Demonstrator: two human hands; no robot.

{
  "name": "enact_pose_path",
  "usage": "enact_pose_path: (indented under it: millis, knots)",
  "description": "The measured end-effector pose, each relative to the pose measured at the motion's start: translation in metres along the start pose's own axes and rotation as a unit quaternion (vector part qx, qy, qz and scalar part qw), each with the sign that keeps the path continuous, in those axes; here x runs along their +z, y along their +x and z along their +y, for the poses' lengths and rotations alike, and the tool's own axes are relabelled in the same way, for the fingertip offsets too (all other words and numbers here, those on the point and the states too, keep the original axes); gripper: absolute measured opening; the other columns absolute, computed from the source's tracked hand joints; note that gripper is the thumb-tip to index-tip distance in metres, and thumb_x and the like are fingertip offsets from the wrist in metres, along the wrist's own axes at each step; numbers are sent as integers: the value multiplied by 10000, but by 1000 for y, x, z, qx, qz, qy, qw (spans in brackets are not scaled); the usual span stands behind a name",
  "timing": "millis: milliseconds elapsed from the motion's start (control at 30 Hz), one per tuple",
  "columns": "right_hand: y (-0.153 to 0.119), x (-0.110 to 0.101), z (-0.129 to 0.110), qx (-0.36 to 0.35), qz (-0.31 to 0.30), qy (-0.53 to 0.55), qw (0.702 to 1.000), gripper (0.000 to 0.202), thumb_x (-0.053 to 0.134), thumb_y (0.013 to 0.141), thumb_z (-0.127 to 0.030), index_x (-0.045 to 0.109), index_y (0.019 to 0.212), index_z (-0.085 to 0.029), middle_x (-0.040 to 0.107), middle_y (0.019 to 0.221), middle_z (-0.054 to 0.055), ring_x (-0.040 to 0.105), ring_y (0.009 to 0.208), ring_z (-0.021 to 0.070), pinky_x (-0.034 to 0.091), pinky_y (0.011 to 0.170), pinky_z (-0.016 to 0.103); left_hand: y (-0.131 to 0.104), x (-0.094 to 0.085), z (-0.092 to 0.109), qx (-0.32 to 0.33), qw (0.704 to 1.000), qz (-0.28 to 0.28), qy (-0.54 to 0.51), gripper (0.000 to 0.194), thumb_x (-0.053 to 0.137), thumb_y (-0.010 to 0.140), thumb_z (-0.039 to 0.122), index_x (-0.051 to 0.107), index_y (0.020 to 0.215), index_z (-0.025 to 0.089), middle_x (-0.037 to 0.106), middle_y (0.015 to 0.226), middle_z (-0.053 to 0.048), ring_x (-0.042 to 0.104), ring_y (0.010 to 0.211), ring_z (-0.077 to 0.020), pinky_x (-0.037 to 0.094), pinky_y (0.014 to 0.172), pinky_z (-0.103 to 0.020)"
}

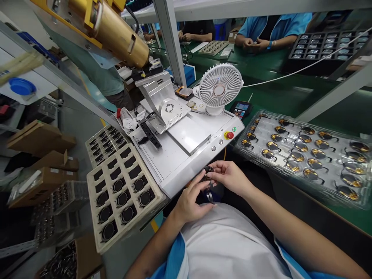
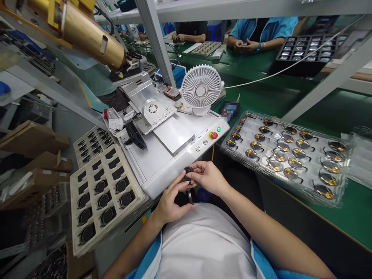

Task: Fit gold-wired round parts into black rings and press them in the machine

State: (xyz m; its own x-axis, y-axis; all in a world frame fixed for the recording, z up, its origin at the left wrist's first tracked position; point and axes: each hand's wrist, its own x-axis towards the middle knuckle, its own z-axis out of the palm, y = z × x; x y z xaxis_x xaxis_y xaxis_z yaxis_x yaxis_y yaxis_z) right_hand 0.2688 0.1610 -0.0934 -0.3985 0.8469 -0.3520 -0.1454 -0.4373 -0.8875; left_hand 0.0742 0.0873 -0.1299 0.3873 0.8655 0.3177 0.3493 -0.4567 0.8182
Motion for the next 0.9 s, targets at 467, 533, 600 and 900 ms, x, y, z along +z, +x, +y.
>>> enact_pose_path:
  millis: [467,533,600,900]
  knots:
    - [-11,6,-4,35,-4,51,998,490,979,545,-478,663,689,-131,650,647,-2,542,552,77,450,504,190,3,4,-6,-75,920,171,-345,470,876,797,284,713,1233,219,771,1235,-146,748,1160,-265,611,1010,-396]
    - [-14,12,-3,59,-23,62,996,472,975,547,-458,672,693,-126,674,689,16,577,596,91,492,555,206,4,5,-8,-88,903,196,-371,497,921,739,336,740,1188,228,786,1208,-136,763,1120,-250,617,987,-366]
    - [-18,21,-2,77,-24,81,993,459,971,534,-418,642,678,-132,667,671,10,579,585,94,509,570,222,5,6,-9,-99,894,214,-382,539,953,685,362,750,1170,244,794,1194,-123,774,1093,-248,628,963,-360]
    - [-27,46,4,-19,32,62,997,315,777,601,-179,503,757,-190,577,632,-69,494,564,65,384,521,180,1,11,-11,-92,890,227,-384,560,998,600,256,786,1117,290,821,1139,-71,803,1011,-241,664,887,-339]
